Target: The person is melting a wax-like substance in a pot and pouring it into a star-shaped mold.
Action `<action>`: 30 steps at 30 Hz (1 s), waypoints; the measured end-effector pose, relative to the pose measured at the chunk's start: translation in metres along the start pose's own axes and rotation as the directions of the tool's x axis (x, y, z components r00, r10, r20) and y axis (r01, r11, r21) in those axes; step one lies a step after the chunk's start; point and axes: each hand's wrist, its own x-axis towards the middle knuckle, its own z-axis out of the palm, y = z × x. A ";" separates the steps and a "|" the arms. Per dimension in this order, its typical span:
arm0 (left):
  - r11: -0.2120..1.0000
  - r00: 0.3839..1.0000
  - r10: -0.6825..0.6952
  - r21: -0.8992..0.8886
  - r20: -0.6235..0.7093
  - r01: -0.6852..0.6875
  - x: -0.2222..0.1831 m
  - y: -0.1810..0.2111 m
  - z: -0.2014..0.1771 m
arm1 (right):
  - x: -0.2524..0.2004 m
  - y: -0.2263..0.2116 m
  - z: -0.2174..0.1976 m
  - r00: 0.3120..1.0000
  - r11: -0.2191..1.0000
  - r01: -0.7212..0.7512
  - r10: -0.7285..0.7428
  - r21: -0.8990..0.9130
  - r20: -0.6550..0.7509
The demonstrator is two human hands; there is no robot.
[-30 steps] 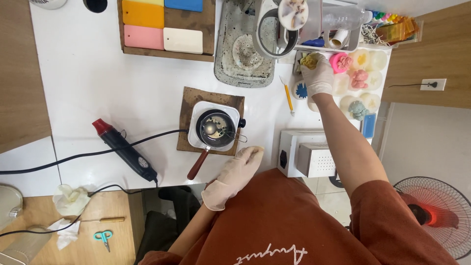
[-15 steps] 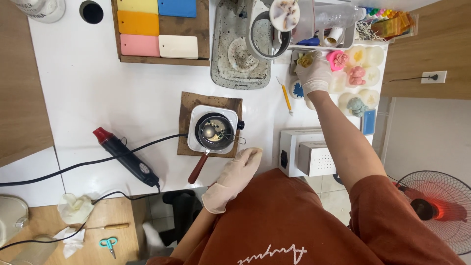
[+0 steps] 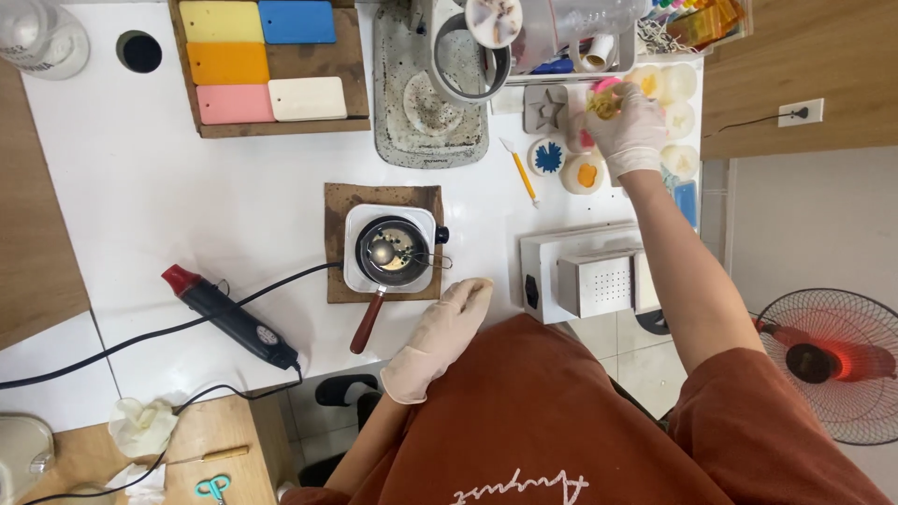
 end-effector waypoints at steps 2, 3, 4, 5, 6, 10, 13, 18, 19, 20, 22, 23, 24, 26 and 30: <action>1.000 1.000 -0.009 0.014 0.019 0.009 -0.001 0.002 0.003 | -0.004 0.025 -0.008 1.000 1.000 -0.008 0.008 -0.010 -0.012; 0.999 0.999 -0.024 0.022 0.031 0.023 -0.001 0.003 0.005 | -0.006 0.038 -0.012 1.000 1.000 -0.009 0.009 -0.019 -0.019; 0.999 0.999 -0.019 0.030 0.039 0.018 -0.001 0.003 0.006 | -0.009 0.042 -0.019 0.999 1.000 -0.019 0.019 -0.019 -0.025; 0.998 0.999 -0.033 0.045 0.042 0.031 -0.001 0.003 0.008 | -0.012 0.047 -0.027 0.997 0.997 -0.073 0.073 -0.003 -0.022; 0.997 0.998 -0.048 0.061 0.046 0.046 -0.002 0.003 0.011 | -0.017 0.053 -0.034 0.992 0.992 -0.128 0.128 0.012 -0.017; 0.986 0.981 -0.161 0.064 0.107 0.155 -0.008 0.020 0.012 | -0.033 0.075 -0.055 0.982 0.980 -0.191 0.191 -0.061 -0.002; 0.974 0.965 -0.214 0.102 0.152 0.200 -0.004 0.017 0.018 | -0.052 0.097 -0.069 0.976 0.973 -0.219 0.218 -0.077 -0.021; 0.984 0.972 -0.155 0.118 0.179 0.135 0.005 0.007 0.030 | -0.080 0.130 -0.088 0.965 0.965 -0.260 0.257 -0.038 -0.055; 0.983 0.970 -0.154 0.130 0.185 0.132 0.003 0.012 0.030 | -0.086 0.136 -0.090 0.961 0.962 -0.272 0.270 -0.035 -0.060; 0.984 0.972 -0.139 0.137 0.189 0.114 0.002 0.017 0.030 | -0.091 0.142 -0.093 0.960 0.961 -0.275 0.273 -0.028 -0.069; 0.984 0.972 -0.120 0.152 0.201 0.090 0.000 0.025 0.031 | -0.100 0.155 -0.096 0.955 0.957 -0.288 0.285 -0.020 -0.086; 0.976 0.970 -0.146 0.186 0.196 0.110 0.000 0.028 0.032 | -0.104 0.161 -0.096 0.953 0.954 -0.293 0.288 -0.055 -0.096; 0.967 0.967 -0.173 0.218 0.185 0.131 0.001 0.031 0.032 | -0.105 0.167 -0.096 0.952 0.951 -0.296 0.286 -0.087 -0.105; 0.969 0.973 -0.146 0.223 0.176 0.105 0.005 0.020 0.035 | -0.109 0.173 -0.096 0.942 0.941 -0.329 0.320 -0.084 -0.104; 0.970 0.993 -0.058 0.242 0.104 0.031 0.006 0.014 0.041 | -0.109 0.183 -0.095 0.936 0.939 -0.341 0.335 -0.046 -0.104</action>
